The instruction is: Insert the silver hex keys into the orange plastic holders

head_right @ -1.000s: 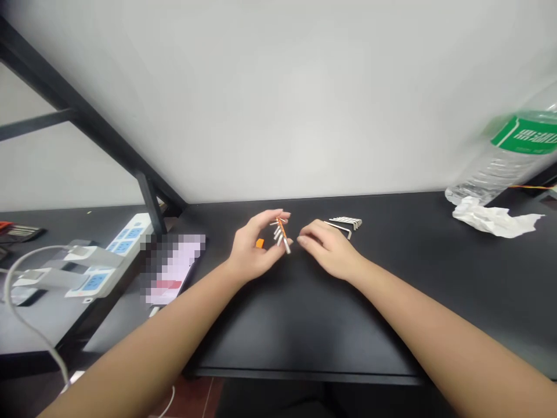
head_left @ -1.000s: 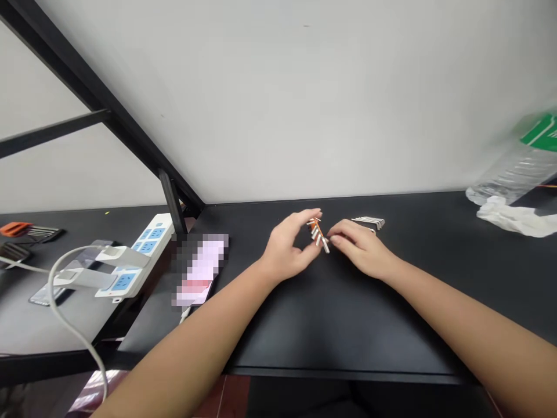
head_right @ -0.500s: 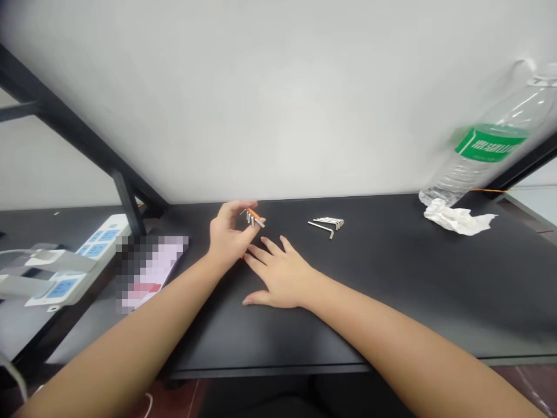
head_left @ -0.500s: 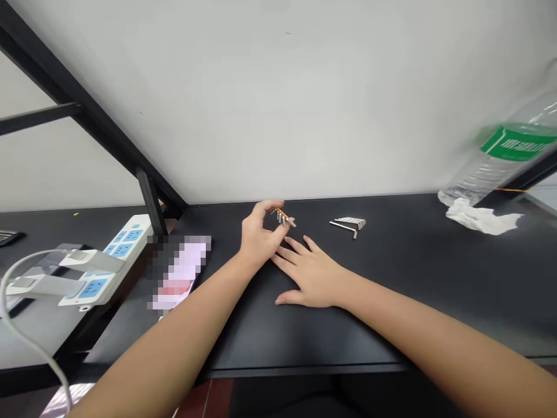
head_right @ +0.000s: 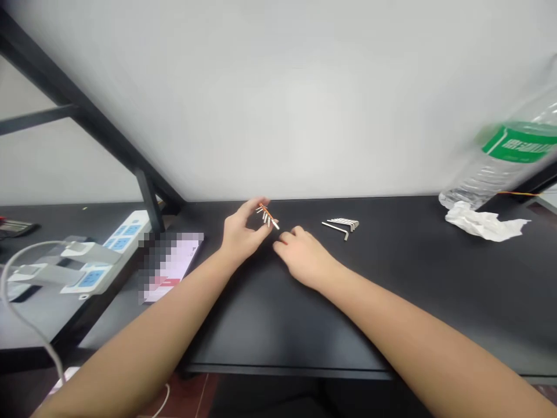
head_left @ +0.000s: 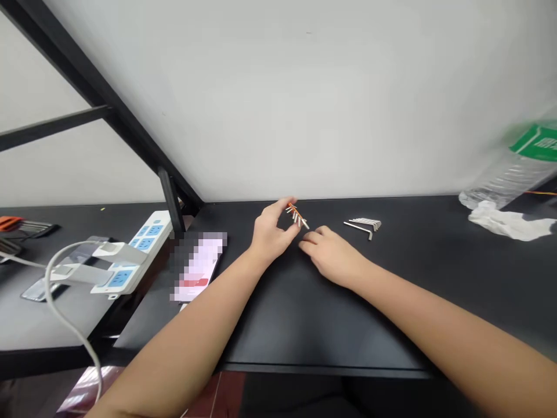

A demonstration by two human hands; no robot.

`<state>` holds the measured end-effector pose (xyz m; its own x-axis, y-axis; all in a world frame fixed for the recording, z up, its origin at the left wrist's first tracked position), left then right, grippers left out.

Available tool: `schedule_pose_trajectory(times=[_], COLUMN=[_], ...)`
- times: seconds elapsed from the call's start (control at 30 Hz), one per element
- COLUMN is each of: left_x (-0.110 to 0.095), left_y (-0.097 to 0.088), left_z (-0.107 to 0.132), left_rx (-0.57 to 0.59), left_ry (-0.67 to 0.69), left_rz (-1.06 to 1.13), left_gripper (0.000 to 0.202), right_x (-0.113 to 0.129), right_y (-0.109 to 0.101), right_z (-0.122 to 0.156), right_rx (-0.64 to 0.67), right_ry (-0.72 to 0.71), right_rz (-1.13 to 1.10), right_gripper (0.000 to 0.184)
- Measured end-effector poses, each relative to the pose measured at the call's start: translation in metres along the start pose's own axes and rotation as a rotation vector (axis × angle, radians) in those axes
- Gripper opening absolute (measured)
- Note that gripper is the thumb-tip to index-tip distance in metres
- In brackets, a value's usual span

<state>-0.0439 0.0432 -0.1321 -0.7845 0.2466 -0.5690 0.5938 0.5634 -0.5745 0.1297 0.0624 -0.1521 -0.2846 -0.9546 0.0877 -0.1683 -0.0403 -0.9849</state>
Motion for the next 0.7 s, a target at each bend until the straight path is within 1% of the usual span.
schedule_pose_trajectory(times=[0.1, 0.2, 0.27, 0.33, 0.43, 0.5, 0.57, 0.63, 0.7], left_x=[0.002, 0.006, 0.009, 0.013, 0.017, 0.018, 0.017, 0.011, -0.002], left_y=[0.002, 0.007, 0.009, 0.011, 0.014, 0.015, 0.016, 0.014, 0.012], left_z=[-0.002, -0.004, -0.005, -0.005, -0.005, -0.005, -0.005, -0.005, -0.003], left_rx=[0.083, 0.208, 0.279, 0.336, 0.422, 0.485, 0.512, 0.474, 0.399], left_ry=[0.046, 0.060, 0.021, -0.037, -0.106, -0.120, -0.124, -0.093, -0.012], left_rz=[-0.143, -0.253, -0.283, -0.282, -0.311, -0.356, -0.391, -0.392, -0.330], left_gripper=[0.051, 0.053, 0.051, 0.051, 0.050, 0.049, 0.049, 0.050, 0.046], right_x=[-0.019, -0.022, -0.019, -0.019, -0.026, -0.034, -0.043, -0.049, -0.051], right_y=[-0.007, -0.011, -0.014, -0.018, -0.022, -0.022, -0.021, -0.020, -0.019], right_z=[0.011, 0.025, 0.033, 0.039, 0.041, 0.040, 0.039, 0.039, 0.039], right_rx=[0.016, 0.040, 0.032, -0.010, -0.101, -0.137, -0.176, -0.264, -0.372], right_ry=[0.107, 0.120, 0.115, 0.138, 0.211, 0.274, 0.349, 0.437, 0.489], right_rz=[0.125, 0.147, 0.130, 0.083, -0.075, -0.239, -0.405, -0.572, -0.784], right_gripper=[0.025, 0.022, 0.024, 0.026, 0.032, 0.034, 0.034, 0.030, 0.026])
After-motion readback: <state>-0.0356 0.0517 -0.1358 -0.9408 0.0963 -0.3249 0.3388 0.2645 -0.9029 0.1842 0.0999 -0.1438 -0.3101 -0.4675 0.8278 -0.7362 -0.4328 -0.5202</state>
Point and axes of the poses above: each hand's wrist, its own z-axis away from the middle knuckle, its own y-axis out of the palm, x = y × z, the point moved 3 cm from there along -z, towards the middle knuckle, and after that the axes turned 7 degrees about -y, right-handed, at the moved point
